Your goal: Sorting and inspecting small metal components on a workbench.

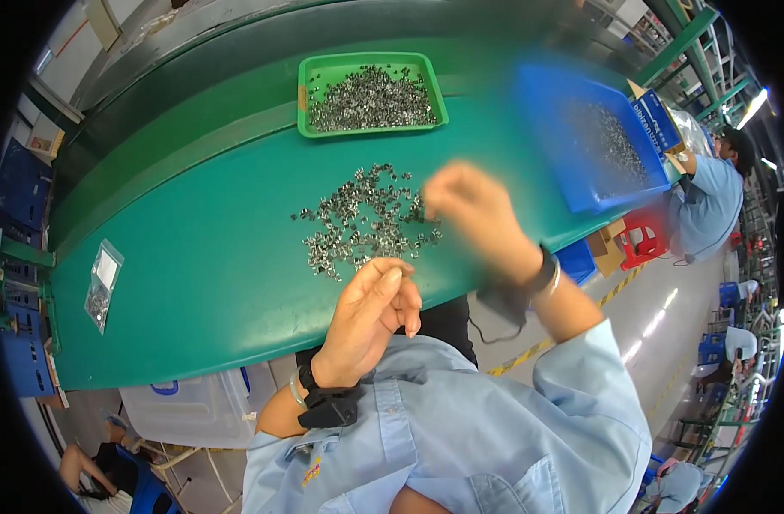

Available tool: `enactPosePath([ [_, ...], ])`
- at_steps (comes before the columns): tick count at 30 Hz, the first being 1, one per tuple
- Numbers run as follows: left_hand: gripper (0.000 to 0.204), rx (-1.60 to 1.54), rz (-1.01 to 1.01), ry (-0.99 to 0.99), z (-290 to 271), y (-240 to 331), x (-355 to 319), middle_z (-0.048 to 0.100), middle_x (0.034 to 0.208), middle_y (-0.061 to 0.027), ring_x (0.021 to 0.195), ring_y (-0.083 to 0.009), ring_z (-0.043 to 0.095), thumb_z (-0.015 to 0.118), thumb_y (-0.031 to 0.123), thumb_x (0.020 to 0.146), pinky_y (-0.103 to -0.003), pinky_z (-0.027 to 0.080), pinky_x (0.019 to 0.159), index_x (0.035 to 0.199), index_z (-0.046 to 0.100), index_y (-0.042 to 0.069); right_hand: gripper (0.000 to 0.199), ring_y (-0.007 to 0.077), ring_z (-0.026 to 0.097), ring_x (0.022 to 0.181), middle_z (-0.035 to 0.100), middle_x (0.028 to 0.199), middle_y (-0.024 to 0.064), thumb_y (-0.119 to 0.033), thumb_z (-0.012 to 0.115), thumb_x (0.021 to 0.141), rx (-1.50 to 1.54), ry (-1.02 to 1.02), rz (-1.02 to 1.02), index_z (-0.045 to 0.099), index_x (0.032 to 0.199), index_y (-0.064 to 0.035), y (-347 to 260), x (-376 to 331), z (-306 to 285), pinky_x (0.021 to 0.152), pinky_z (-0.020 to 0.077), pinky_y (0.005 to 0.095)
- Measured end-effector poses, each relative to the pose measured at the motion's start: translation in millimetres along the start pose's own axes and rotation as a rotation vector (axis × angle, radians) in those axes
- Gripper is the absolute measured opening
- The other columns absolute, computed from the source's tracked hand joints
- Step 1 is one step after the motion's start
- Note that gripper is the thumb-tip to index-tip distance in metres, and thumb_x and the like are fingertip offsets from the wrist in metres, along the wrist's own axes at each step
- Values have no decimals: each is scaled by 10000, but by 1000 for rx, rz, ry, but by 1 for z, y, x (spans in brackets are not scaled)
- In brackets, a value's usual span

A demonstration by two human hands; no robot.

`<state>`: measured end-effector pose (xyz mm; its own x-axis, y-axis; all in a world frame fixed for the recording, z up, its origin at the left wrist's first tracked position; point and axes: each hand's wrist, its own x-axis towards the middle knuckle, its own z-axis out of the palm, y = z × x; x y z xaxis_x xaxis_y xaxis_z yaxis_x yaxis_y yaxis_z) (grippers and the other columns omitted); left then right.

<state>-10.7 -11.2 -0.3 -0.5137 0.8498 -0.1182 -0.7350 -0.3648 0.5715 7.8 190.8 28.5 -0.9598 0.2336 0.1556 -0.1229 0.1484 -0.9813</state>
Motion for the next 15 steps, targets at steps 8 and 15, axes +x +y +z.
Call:
enactPosePath([
  [8,167,-63,-47,-59,-11,3,4,560,796,-106,594,-168,533,429,156,971,-323,468,562,1081,474,39,142,102,579,808,616,910,43,-137,575,894,-308,76,-210,584,958,-10,-21,126,-42,737,480,257],
  [15,163,-97,-55,-175,-19,4,4,582,816,-107,646,-178,562,451,146,966,-318,486,613,1085,483,40,142,159,592,845,617,911,47,-123,606,855,-615,-99,-130,606,959,-27,0,25,-51,752,475,293],
])
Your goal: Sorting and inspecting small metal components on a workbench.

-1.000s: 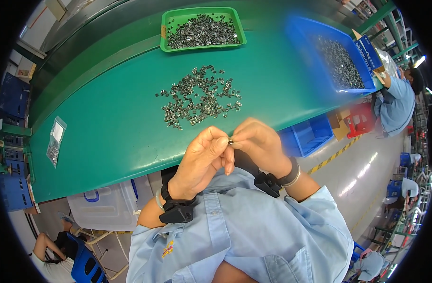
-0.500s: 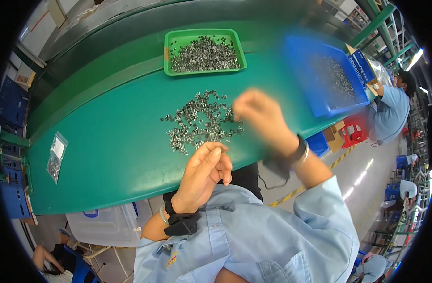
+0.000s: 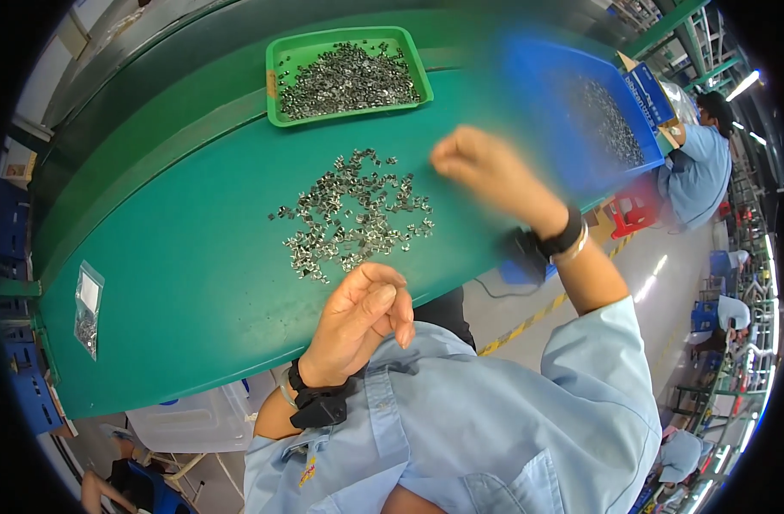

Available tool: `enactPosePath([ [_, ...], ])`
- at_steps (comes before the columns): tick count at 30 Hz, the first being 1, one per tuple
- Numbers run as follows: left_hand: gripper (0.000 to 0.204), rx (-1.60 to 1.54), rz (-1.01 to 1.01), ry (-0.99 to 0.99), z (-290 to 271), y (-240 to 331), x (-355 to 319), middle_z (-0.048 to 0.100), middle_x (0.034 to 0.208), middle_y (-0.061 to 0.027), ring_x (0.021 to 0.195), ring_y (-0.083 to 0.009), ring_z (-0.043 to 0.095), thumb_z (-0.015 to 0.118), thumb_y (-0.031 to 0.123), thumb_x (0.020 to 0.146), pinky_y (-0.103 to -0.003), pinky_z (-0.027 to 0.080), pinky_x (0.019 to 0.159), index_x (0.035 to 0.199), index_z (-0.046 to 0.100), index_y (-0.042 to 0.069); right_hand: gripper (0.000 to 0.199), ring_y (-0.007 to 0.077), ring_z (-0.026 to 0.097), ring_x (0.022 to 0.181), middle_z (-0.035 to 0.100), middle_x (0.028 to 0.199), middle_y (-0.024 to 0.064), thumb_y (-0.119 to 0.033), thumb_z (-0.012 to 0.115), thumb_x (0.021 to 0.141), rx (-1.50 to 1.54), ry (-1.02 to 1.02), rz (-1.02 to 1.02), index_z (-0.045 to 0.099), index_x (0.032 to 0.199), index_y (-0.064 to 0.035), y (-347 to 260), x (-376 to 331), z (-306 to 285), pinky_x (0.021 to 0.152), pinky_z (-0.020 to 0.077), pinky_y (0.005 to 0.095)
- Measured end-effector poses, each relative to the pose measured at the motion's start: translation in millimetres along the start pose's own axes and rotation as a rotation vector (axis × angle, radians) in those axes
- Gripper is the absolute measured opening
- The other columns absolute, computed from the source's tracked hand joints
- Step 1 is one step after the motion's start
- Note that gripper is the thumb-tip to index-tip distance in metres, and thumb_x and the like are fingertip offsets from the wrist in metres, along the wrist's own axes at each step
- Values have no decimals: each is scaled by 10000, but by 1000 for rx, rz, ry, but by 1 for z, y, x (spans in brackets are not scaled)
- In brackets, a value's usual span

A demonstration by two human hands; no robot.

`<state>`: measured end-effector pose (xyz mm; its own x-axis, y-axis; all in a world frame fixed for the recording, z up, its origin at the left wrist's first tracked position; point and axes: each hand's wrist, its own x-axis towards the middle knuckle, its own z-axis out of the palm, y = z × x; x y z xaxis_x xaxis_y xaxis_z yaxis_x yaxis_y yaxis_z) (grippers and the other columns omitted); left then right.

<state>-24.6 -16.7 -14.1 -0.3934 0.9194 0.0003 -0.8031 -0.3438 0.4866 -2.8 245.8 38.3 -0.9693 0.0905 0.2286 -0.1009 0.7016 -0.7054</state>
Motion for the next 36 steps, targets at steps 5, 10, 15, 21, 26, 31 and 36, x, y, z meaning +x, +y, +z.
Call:
enactPosePath([
  [5,160,46,-11,8,3,-5,3,570,778,-108,623,-173,550,452,154,965,-322,476,598,1076,488,45,133,232,579,783,587,837,69,-105,660,789,-233,-30,-108,621,907,-56,6,-41,16,706,464,321],
  [10,166,122,26,71,9,-8,2,557,732,-114,573,-173,531,460,178,962,-332,458,555,1061,490,48,111,252,562,761,574,813,65,-85,678,757,-207,0,-52,622,849,-60,-1,-36,25,679,456,335],
  [15,162,154,22,103,12,-8,2,553,727,-107,573,-170,533,456,167,962,-324,466,559,1061,488,42,113,241,565,771,575,814,62,-79,690,744,-257,27,-125,617,828,-60,1,-36,28,675,455,336],
  [21,171,240,11,194,22,-6,15,565,768,-91,601,-150,543,461,151,960,-295,476,579,1076,484,28,115,250,567,782,576,818,70,-80,681,746,-130,102,-99,616,839,-62,-8,-43,24,689,453,353],
  [26,189,309,20,227,27,-8,30,577,834,-76,638,-134,558,470,147,957,-274,473,595,1097,481,19,92,254,570,790,579,831,71,-70,661,759,-271,101,-187,617,839,-62,-5,-43,22,694,457,350],
  [31,188,258,59,227,20,-9,26,581,840,-82,623,-141,556,459,131,957,-285,483,591,1108,479,21,80,264,573,811,580,866,80,-50,633,777,-348,99,-196,610,853,-46,-7,-37,10,705,466,345],
  [36,187,239,72,204,19,-9,26,582,844,-82,624,-143,557,461,130,956,-290,481,587,1106,480,21,107,260,577,838,578,894,96,-32,606,797,-206,158,-117,603,904,-30,-1,-38,6,732,469,337],
])
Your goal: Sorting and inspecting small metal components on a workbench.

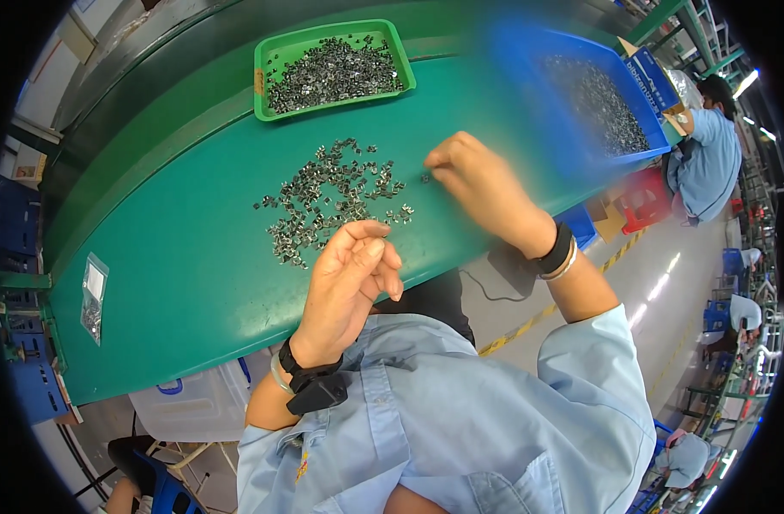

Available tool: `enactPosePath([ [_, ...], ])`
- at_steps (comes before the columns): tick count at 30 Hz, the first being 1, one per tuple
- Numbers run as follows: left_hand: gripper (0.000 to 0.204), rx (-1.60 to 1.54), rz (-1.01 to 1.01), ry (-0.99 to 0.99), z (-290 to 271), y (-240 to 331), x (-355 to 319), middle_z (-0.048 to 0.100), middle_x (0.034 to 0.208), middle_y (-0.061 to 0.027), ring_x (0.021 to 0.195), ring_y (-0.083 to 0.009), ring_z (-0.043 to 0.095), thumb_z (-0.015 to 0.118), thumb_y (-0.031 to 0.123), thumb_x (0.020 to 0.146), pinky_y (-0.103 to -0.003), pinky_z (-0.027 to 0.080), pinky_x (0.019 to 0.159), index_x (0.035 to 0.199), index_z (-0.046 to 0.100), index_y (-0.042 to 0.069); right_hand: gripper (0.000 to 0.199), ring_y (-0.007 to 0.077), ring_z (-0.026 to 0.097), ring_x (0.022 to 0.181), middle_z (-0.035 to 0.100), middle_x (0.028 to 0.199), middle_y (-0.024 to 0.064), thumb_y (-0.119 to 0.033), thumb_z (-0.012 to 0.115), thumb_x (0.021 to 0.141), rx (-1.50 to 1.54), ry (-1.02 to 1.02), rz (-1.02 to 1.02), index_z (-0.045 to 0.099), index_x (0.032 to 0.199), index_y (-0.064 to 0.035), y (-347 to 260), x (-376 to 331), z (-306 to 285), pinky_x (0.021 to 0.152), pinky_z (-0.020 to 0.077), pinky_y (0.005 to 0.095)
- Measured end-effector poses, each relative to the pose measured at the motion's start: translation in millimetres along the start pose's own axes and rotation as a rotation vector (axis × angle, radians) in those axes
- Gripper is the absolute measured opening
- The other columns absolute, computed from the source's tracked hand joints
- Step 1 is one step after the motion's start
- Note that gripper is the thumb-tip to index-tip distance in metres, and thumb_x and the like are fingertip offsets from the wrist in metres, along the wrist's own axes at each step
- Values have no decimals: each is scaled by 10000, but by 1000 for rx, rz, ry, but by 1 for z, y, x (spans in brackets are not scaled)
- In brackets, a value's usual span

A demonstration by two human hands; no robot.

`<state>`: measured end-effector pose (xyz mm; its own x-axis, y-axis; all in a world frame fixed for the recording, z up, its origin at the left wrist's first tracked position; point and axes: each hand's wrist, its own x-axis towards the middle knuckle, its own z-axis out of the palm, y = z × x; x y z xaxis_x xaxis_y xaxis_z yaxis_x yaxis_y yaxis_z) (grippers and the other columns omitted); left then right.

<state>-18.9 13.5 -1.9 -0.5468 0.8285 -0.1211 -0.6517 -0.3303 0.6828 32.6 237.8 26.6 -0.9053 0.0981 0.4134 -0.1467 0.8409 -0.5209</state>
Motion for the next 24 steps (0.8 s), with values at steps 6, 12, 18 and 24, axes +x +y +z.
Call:
enactPosePath([
  [6,184,-42,-11,-26,-5,0,0,582,843,-85,621,-150,555,457,128,957,-295,475,582,1106,476,21,144,231,582,852,577,898,106,-43,594,814,57,51,113,599,956,-23,9,-3,-4,742,467,317],
  [12,181,-53,-15,-55,-5,0,2,580,845,-88,624,-153,556,456,126,957,-295,474,585,1104,471,21,169,222,588,807,579,897,96,-89,613,813,-42,-78,229,597,964,-18,15,1,-5,713,471,310],
  [18,178,-44,-20,-79,-8,-1,2,580,846,-90,628,-155,560,457,132,958,-300,477,591,1100,472,25,180,205,595,779,577,891,84,-93,619,814,-196,-194,182,596,979,-25,18,17,3,703,477,307],
  [24,175,-57,-43,-93,-9,-1,0,580,845,-92,629,-159,562,459,134,958,-306,479,594,1094,477,26,152,169,605,851,581,906,63,-53,588,843,15,-48,107,581,988,-12,3,29,-8,760,484,286],
])
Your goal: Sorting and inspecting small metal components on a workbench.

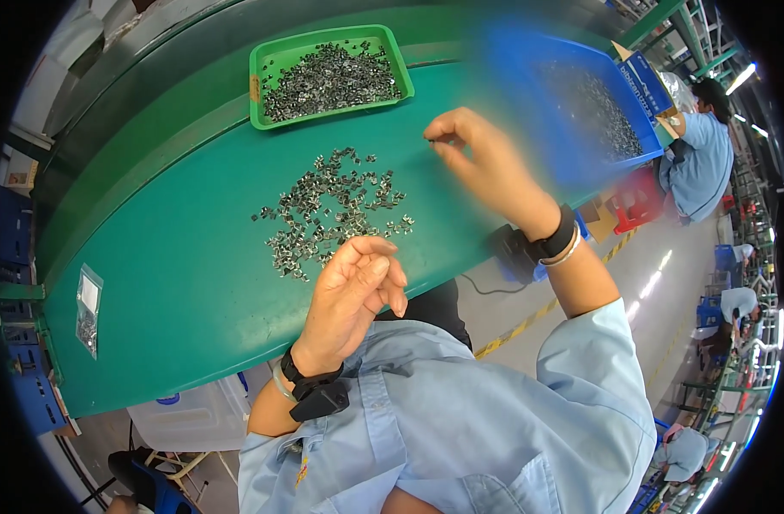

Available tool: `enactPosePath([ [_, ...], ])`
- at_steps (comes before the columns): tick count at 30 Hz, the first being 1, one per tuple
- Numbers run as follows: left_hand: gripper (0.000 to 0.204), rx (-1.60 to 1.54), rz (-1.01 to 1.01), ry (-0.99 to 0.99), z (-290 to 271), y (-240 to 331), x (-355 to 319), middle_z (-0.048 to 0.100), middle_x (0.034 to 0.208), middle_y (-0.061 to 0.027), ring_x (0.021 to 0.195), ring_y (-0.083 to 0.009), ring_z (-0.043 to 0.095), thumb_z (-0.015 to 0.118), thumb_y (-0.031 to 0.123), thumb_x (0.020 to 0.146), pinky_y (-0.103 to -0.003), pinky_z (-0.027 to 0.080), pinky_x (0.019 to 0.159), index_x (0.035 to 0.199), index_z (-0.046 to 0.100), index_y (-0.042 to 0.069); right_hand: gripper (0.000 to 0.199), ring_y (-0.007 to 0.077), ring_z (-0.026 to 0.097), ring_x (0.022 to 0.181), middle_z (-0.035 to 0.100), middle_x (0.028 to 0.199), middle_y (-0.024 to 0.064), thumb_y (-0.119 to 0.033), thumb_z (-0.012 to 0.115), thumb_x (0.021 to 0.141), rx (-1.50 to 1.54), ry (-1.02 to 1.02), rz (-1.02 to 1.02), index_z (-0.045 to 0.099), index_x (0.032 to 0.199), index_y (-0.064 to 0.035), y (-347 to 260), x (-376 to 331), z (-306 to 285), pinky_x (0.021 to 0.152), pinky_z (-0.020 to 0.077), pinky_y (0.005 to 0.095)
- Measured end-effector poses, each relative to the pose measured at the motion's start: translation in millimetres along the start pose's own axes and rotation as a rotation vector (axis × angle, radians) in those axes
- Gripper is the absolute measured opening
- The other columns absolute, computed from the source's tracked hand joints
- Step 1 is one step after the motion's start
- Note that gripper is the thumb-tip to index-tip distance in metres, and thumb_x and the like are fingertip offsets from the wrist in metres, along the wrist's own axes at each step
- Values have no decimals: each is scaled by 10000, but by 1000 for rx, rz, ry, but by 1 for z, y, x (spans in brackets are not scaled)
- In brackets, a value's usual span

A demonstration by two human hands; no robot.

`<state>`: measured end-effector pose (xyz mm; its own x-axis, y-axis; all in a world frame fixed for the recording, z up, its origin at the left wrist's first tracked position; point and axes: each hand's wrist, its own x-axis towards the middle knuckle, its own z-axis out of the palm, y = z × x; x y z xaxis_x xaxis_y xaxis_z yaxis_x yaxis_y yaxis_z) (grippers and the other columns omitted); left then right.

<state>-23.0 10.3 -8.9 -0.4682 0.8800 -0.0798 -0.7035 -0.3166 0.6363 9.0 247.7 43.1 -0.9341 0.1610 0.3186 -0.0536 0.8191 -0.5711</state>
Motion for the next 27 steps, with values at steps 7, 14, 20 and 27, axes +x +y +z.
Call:
enactPosePath([
  [7,172,-12,-1,-15,0,0,1,579,848,-93,631,-162,561,462,131,956,-309,482,590,1091,483,25,140,152,600,906,596,940,54,-43,561,872,303,103,62,573,1005,-2,9,5,-1,821,474,275],
  [14,171,-5,-4,-4,-1,0,1,575,844,-93,629,-160,556,462,129,956,-308,483,585,1091,484,27,158,125,589,907,612,948,54,-70,578,875,268,113,199,578,1020,-9,13,0,-1,812,472,270],
  [20,171,-4,-6,0,0,0,1,571,838,-91,626,-158,552,463,130,956,-306,482,585,1091,484,27,193,149,589,820,591,905,64,-93,612,846,51,-145,99,593,1025,-23,12,7,11,745,484,279],
  [27,172,-5,-18,23,2,2,1,572,839,-86,623,-153,550,466,135,955,-293,477,584,1083,491,24,183,191,586,757,565,868,84,-89,639,812,-77,-244,-58,603,978,-18,16,25,22,703,491,301],
])
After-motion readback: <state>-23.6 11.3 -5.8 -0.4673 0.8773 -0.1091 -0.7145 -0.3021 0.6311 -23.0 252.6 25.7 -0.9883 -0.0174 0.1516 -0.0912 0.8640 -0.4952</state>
